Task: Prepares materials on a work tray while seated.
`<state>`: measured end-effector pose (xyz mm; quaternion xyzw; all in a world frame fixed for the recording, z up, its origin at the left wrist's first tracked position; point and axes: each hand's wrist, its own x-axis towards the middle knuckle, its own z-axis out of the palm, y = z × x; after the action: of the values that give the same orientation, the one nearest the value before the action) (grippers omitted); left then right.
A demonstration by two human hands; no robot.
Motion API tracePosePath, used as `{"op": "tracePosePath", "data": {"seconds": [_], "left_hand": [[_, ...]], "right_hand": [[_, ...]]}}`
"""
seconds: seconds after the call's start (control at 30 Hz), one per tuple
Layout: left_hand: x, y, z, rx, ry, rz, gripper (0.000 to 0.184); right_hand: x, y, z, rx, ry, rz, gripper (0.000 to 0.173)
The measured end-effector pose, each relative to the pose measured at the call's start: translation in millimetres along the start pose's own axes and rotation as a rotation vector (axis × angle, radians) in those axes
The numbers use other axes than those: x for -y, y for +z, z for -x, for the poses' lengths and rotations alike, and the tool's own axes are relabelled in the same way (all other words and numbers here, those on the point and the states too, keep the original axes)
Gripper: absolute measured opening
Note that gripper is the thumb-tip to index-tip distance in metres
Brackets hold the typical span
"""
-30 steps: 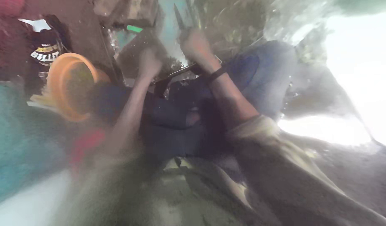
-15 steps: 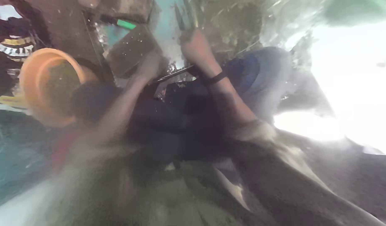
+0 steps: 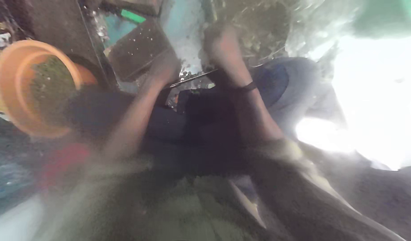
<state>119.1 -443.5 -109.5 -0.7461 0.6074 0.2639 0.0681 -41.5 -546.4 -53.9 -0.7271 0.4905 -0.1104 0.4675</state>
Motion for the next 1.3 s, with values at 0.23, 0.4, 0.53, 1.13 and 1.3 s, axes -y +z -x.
{"op": "tracePosePath", "data": {"seconds": [0.23, 0.4, 0.53, 1.13, 1.3], "left_hand": [[-14, 8, -9, -0.090, 0.286, 0.219, 0.026], [-5, 23, -19, -0.010, 0.350, 0.047, 0.011], [1, 12, -14, -0.035, 0.269, 0.065, 0.009], [32, -26, 18, 0.097, -0.022, 0.361, 0.026], [45, -52, 52, -0.017, -0.319, 0.396, 0.025]], "right_hand": [[1, -4, 0, -0.003, 0.014, -0.053, 0.032], [0, -1, -2, -0.012, -0.002, -0.084, 0.034], [-2, -3, -3, -0.014, -0.026, -0.090, 0.035], [1, -17, -2, -0.067, -0.018, -0.167, 0.033], [1, -23, 1, -0.063, -0.021, -0.195, 0.034]]}}
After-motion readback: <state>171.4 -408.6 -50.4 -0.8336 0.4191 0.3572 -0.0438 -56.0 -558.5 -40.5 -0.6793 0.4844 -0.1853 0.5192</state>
